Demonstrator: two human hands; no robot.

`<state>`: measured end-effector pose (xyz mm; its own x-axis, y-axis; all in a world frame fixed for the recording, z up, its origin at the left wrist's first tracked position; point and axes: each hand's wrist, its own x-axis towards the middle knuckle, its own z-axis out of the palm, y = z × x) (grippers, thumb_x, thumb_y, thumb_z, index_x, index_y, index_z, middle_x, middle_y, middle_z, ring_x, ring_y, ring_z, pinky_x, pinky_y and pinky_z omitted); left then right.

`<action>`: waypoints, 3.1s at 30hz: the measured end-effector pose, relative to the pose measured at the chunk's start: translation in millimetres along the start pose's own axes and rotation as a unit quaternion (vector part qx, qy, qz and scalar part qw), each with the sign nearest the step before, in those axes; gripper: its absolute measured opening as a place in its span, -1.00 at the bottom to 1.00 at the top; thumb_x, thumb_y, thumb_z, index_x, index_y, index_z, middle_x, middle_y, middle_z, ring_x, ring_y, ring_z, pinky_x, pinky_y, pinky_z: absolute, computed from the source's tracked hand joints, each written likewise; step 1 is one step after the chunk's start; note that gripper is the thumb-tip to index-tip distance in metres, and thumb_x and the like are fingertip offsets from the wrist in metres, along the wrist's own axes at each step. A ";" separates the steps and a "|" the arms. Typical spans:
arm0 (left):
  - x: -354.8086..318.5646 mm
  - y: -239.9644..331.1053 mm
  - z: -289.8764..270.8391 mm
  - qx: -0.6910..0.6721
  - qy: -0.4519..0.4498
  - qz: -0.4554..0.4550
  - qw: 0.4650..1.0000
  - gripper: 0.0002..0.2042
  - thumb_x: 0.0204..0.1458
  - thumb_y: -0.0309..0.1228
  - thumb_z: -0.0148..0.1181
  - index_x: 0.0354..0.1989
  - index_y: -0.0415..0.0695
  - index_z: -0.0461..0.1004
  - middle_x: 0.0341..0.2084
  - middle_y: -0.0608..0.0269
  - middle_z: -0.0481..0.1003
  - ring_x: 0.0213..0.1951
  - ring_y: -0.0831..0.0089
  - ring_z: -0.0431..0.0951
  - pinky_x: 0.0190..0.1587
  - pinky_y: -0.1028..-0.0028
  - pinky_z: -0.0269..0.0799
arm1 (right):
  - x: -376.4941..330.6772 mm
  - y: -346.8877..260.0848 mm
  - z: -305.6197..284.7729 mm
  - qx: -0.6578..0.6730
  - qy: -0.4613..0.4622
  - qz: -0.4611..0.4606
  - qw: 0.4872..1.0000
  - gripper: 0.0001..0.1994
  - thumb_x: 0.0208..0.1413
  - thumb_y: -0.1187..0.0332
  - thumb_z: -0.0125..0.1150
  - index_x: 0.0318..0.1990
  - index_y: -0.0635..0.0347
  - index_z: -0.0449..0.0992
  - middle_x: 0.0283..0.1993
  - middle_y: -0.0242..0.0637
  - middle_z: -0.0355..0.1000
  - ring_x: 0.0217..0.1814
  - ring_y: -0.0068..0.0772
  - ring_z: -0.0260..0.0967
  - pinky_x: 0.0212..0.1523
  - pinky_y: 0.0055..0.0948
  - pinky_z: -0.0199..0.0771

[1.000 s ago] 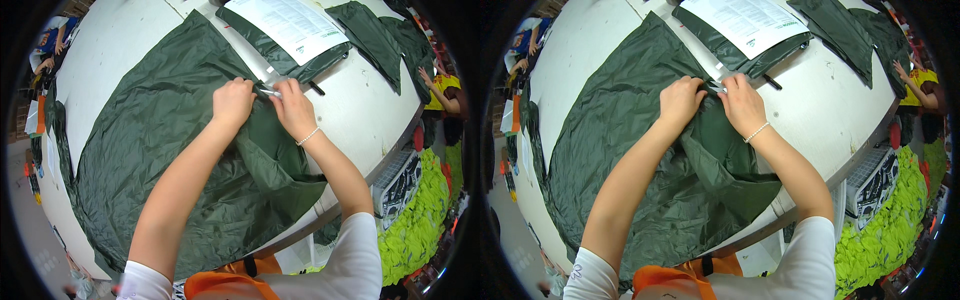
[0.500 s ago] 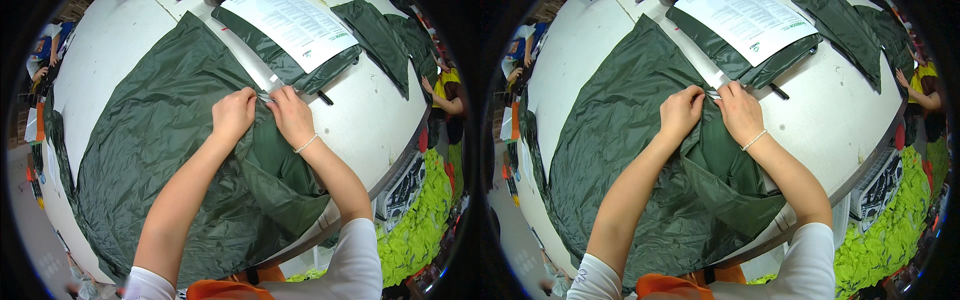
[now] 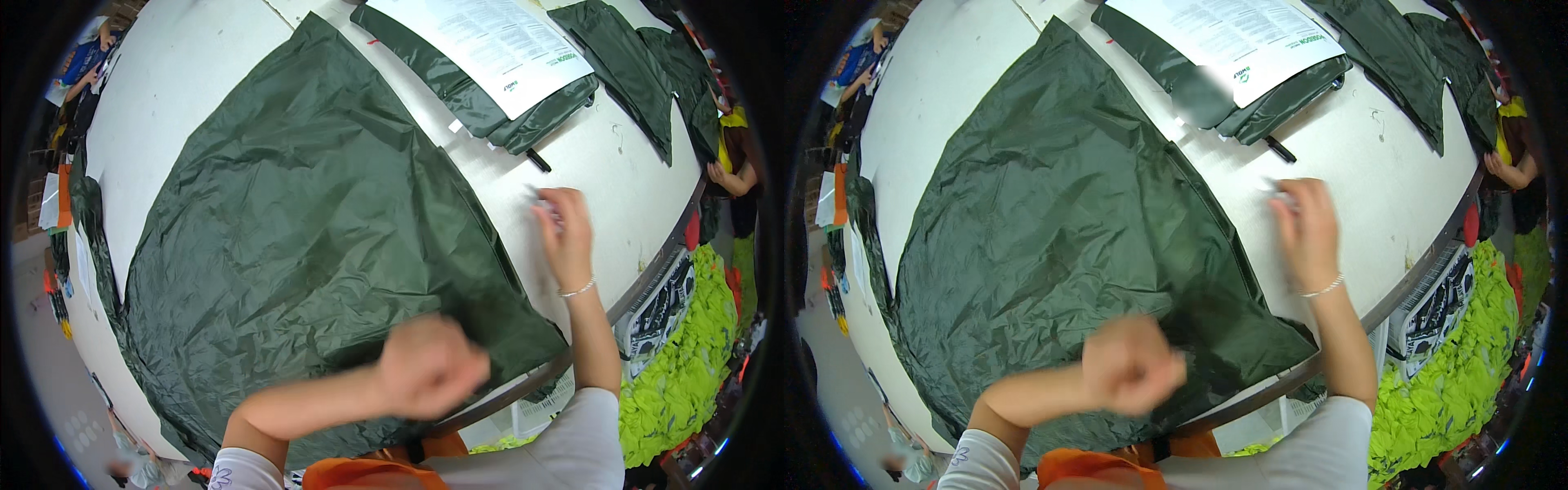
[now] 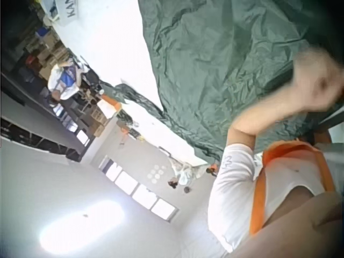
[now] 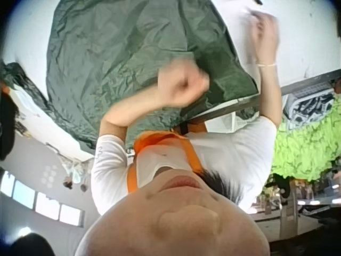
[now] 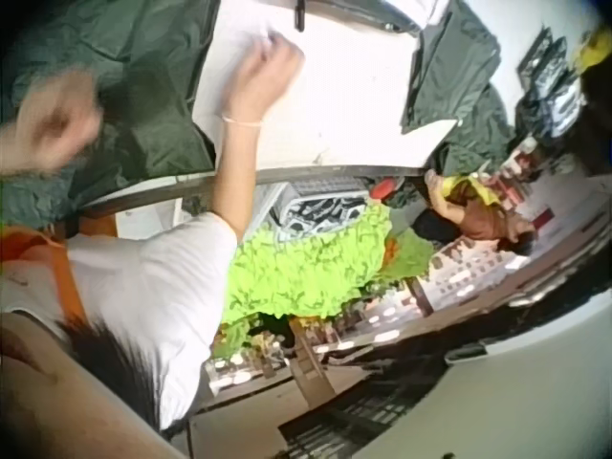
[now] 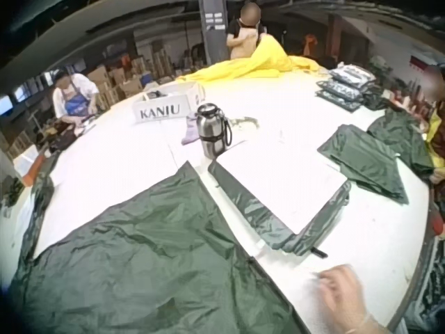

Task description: The person lays out a dark green jacket on a white table, smooths it, and folds it into a compact rectangle. The person then places the folded jacket into a black plastic bag and sets it aside.

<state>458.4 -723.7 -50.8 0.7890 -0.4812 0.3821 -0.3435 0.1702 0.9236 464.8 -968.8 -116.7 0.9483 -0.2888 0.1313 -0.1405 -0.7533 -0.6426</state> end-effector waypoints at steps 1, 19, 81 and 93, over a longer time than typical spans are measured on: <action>-21.5 16.7 5.2 -0.024 -0.051 0.006 0.998 -0.83 -0.18 -0.61 0.32 -0.54 -0.13 0.42 -0.69 0.27 0.39 -0.70 0.43 0.37 -0.67 0.49 0.19 | -7.6 25.6 -14.1 -0.056 0.041 -0.018 0.997 -0.84 0.05 0.44 0.20 -0.20 0.21 0.47 -0.20 -0.21 0.37 -0.25 -0.30 0.37 -0.27 -0.44 0.44; -252.5 49.3 -128.5 0.663 0.016 -0.309 0.682 -0.29 0.02 -0.08 0.12 0.33 -0.04 0.05 0.37 0.04 -0.10 0.37 -0.03 -0.18 0.29 -0.11 -0.28 | -125.3 23.6 -86.0 0.134 -0.427 0.188 0.874 -0.66 0.18 0.23 0.12 -0.08 0.38 0.43 -0.24 -0.26 0.48 -0.25 -0.54 0.34 -0.18 -0.46 0.37; -701.7 392.9 -437.1 0.030 0.647 -0.333 0.685 -0.68 0.09 -0.18 0.13 -0.20 -0.23 0.51 -0.27 0.23 0.54 -0.22 0.46 0.53 -0.12 0.45 0.40 | -214.8 -241.9 -4.5 -0.181 -0.143 -0.243 0.942 -0.94 0.10 0.58 -0.02 -0.27 0.33 0.35 -0.38 0.00 0.37 -0.35 -0.02 0.34 -0.27 -0.32 0.35; -835.0 284.9 -486.6 0.632 0.506 -0.455 0.371 -0.47 -0.13 -0.12 0.26 0.04 -0.08 0.42 0.02 0.01 0.37 0.09 0.18 0.34 0.13 0.19 0.20 | -238.8 -377.4 237.1 -0.127 -0.207 -0.472 0.847 -0.49 0.14 0.39 0.08 0.24 0.30 0.18 0.30 0.07 0.10 0.34 0.06 0.04 0.31 -0.17 0.04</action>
<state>-50.3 145.0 -91.7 0.4395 0.8331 0.3359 0.8393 -0.5141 0.1769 358.9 -475.4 -84.5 0.6830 0.7063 0.1863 0.7299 -0.6510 -0.2084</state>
